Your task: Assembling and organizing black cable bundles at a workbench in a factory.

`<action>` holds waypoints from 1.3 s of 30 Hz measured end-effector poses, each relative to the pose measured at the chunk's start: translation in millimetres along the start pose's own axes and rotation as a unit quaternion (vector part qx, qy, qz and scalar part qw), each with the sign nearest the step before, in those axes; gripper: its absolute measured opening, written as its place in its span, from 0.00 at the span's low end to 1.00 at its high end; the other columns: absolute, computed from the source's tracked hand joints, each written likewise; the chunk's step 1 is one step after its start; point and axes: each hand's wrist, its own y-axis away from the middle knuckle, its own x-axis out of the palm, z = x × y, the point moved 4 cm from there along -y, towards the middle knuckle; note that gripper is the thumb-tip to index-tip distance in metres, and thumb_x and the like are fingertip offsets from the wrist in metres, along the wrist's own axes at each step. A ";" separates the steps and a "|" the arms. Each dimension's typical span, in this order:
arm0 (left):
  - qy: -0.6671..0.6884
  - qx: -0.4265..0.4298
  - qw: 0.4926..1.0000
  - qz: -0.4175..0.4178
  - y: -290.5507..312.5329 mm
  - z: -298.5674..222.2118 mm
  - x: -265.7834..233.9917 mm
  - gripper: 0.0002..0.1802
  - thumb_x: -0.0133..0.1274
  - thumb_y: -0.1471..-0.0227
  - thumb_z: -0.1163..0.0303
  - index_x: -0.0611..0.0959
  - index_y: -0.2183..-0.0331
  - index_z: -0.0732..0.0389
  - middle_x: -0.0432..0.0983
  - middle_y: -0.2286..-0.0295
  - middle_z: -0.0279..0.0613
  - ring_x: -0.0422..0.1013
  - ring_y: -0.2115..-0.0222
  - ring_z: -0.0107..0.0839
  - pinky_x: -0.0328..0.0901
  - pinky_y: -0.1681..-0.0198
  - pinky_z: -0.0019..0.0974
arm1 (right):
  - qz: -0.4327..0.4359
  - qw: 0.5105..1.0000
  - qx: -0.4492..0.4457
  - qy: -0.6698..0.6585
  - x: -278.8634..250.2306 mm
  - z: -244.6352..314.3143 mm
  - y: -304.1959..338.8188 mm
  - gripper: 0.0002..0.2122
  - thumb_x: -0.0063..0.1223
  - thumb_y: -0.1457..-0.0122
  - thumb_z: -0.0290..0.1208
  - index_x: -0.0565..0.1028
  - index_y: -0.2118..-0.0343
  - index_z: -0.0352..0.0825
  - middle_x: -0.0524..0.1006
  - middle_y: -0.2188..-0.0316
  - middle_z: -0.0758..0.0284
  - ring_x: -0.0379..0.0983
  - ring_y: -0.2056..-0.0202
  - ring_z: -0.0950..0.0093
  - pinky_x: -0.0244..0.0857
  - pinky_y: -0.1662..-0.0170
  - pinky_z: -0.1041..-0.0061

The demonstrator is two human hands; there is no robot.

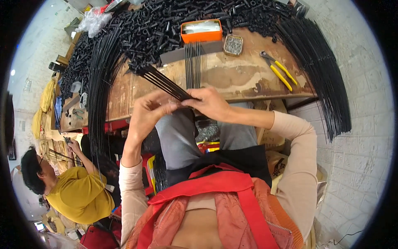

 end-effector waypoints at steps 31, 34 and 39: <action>0.161 0.209 0.964 -0.021 5.9 -51.8 41.8 0.20 0.53 0.49 0.88 0.77 0.52 0.70 0.77 0.57 0.48 0.73 0.56 0.30 0.69 0.52 0.32 | -0.040 0.908 -0.028 0.416 -183.6 -36.6 -185.0 0.09 0.56 0.50 0.29 0.81 0.67 0.31 0.80 0.72 0.55 0.78 0.70 0.63 0.71 0.64 0.70; 0.181 0.200 0.962 -0.038 7.9 -53.2 40.0 0.21 0.54 0.48 0.86 0.77 0.51 0.69 0.77 0.57 0.44 0.73 0.57 0.25 0.68 0.53 0.27 | -0.048 0.932 -0.069 0.353 -160.5 12.4 -156.4 0.10 0.56 0.47 0.29 0.80 0.65 0.30 0.80 0.72 0.57 0.77 0.72 0.66 0.70 0.66 0.73; 0.175 0.152 0.970 -0.070 1.8 -59.8 37.6 0.18 0.56 0.47 0.80 0.79 0.53 0.69 0.80 0.61 0.44 0.74 0.62 0.23 0.69 0.55 0.25 | -0.071 0.921 -0.232 0.306 -116.4 126.1 -48.9 0.10 0.55 0.45 0.22 0.79 0.60 0.32 0.76 0.70 0.63 0.74 0.70 0.70 0.67 0.67 0.76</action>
